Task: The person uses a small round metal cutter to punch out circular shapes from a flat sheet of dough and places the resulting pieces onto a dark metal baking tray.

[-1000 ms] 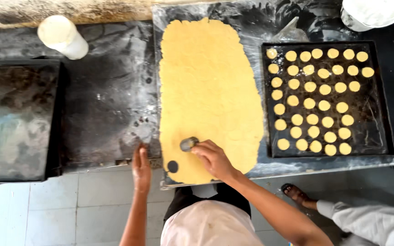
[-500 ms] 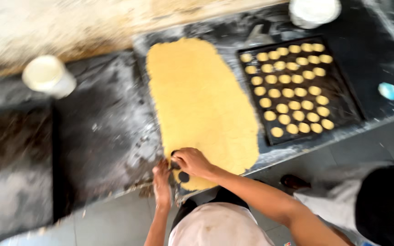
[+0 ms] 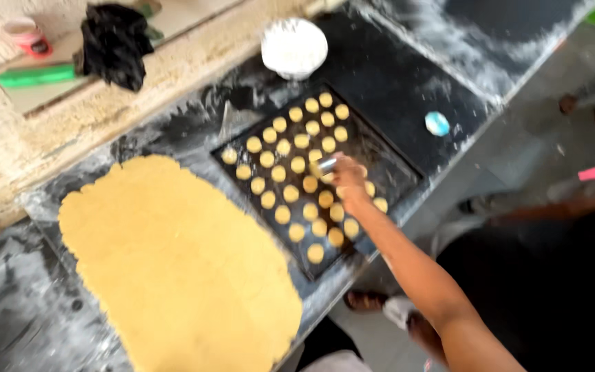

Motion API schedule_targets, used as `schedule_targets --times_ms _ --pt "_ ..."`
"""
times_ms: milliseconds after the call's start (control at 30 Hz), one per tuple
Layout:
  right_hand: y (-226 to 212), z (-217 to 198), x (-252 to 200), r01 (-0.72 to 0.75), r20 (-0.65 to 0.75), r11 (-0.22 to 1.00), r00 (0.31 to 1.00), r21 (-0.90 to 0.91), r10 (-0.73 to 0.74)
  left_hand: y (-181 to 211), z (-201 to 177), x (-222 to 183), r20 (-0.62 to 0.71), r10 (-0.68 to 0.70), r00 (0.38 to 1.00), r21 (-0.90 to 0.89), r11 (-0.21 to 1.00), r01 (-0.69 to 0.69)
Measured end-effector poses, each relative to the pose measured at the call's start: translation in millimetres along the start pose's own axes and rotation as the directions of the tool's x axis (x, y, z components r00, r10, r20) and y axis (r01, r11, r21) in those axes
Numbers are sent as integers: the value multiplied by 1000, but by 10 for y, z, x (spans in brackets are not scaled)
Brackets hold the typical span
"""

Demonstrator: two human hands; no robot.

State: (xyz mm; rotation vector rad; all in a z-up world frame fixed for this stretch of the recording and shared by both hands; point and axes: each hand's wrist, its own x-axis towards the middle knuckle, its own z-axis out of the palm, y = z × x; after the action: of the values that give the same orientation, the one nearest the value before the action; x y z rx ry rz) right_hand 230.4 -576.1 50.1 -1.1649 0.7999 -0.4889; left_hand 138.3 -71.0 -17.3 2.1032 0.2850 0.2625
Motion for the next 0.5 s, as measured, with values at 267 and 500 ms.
schedule_targets --times_ms 267,500 --pt "-87 -760 1737 751 242 145 381 -645 -892 136 438 -49 -47 -40 998 209 977 49" --pt "-13 -443 437 617 125 753 786 -228 -606 -338 -355 -374 -50 -127 991 243 960 136"
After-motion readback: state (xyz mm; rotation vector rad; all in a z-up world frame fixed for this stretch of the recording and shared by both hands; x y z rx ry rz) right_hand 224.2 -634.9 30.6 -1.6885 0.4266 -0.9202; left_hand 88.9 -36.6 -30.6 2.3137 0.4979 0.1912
